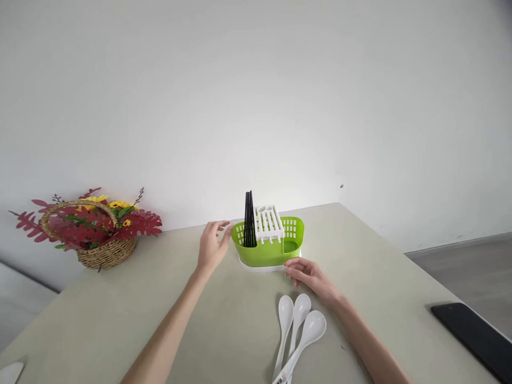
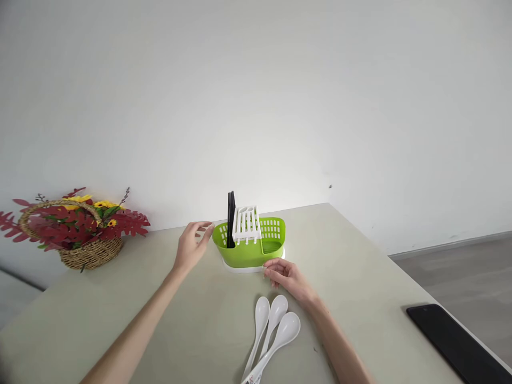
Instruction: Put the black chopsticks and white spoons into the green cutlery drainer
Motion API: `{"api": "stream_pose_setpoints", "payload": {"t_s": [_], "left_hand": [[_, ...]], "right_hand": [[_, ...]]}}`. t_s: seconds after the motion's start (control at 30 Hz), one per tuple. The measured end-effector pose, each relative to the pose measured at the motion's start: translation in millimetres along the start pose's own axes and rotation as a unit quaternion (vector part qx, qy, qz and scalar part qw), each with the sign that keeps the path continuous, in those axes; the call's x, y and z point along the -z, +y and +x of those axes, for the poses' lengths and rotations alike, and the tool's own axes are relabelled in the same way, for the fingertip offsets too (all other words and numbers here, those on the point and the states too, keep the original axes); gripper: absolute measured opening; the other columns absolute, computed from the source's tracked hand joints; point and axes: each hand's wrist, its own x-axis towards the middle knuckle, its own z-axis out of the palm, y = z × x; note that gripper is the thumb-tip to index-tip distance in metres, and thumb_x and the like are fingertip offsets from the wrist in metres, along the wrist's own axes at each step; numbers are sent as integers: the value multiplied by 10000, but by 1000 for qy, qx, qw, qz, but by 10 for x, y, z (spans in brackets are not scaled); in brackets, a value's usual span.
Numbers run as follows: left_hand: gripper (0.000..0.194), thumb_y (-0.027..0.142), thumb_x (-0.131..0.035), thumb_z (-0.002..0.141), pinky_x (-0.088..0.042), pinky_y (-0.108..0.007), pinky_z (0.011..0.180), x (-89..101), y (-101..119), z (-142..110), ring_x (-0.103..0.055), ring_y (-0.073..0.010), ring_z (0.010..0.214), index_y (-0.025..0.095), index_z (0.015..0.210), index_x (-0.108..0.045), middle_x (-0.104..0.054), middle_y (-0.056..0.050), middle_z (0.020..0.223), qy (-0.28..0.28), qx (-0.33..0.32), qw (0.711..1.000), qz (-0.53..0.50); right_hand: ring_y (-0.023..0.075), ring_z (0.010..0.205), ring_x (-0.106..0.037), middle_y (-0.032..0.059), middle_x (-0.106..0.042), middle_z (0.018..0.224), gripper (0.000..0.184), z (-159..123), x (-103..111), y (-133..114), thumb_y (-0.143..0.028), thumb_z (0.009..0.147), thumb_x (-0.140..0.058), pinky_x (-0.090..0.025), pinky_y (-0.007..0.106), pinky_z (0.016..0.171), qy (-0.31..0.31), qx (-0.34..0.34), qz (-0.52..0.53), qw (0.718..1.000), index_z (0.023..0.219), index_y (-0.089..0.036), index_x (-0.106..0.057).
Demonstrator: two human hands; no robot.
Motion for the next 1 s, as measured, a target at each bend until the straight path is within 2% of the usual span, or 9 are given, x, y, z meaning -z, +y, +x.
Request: {"api": "stream_pose_setpoints", "payload": {"t_s": [0.07, 0.13, 0.2, 0.3, 0.37, 0.53, 0.67, 0.8, 1.0], "left_hand": [[355, 526, -545, 991, -515, -330, 827, 19, 13, -287, -655, -209, 928, 205, 1060, -677, -698, -93, 1092, 44, 35, 998, -25], [346, 526, -537, 996, -510, -306, 754, -9, 53, -620, -638, -197, 851, 205, 1042, -657, -700, -77, 1004, 48, 71, 995, -48], [333, 520, -522, 1007, -487, -283, 673, -81, 124, -954, -625, -188, 788, 215, 1022, -656, -701, -53, 925, -30, 95, 991, -84], [283, 473, -527, 1017, -502, -290, 753, -236, 266, -1346, -645, -180, 814, 224, 1049, -658, -706, -38, 921, -194, 67, 969, -135], [256, 448, -538, 1016, -504, -303, 799, -342, 362, -1498, -653, -187, 868, 226, 1083, -646, -701, -42, 955, -251, 51, 957, -138], [214, 418, -513, 1026, -494, -293, 738, -488, 575, -1622, -621, -175, 805, 224, 1084, -583, -642, -22, 886, -259, 48, 957, -121], [145, 344, -604, 980, -497, -294, 743, -472, 831, -1681, -645, -173, 825, 243, 1079, -573, -649, -16, 965, -298, -12, 953, -59], [326, 334, -728, 913, -515, -325, 694, -522, 1132, -1740, -702, -213, 866, 281, 1197, -576, -670, -31, 1203, -360, -105, 926, 45], [486, 399, -774, 873, -532, -389, 583, -797, 1351, -1832, -721, -251, 767, 184, 1260, -572, -651, -127, 1303, -360, -150, 905, 173]], "right_hand": [[137, 656, -542, 1, -680, 787, 501, -3, 2, 9, -615, 748, -852, -457, 290, 631, 3, 2, 0, 1000, 1017, -209, -732], [138, 659, -543, -2, -669, 765, 484, -5, 3, 17, -602, 760, -851, -458, 288, 633, 8, 4, 2, 1000, 1012, -205, -736], [137, 652, -541, -2, -661, 745, 474, -5, 4, 32, -596, 765, -850, -454, 286, 626, 14, 5, 7, 1000, 1000, -200, -738], [136, 646, -538, 6, -670, 752, 451, -4, 9, 70, -584, 776, -849, -448, 284, 617, 21, 8, 16, 1000, 989, -201, -743], [134, 648, -538, 12, -680, 768, 428, -7, 15, 97, -570, 784, -849, -447, 284, 620, 25, 10, 19, 999, 982, -205, -748], [141, 659, -542, 30, -702, 815, 404, -15, 19, 117, -556, 797, -844, -440, 290, 621, 34, 12, 20, 999, 989, -211, -755], [143, 664, -540, 32, -708, 829, 396, -17, 18, 103, -556, 807, -835, -438, 291, 627, 33, 7, 21, 999, 992, -215, -754], [141, 674, -539, 30, -709, 847, 370, -24, 36, 124, -542, 834, -817, -432, 286, 636, 31, 4, 14, 999, 996, -217, -750], [145, 687, -542, 33, -703, 864, 340, -14, 65, 186, -530, 858, -798, -425, 282, 628, 41, 6, 25, 999, 992, -222, -749]]}}
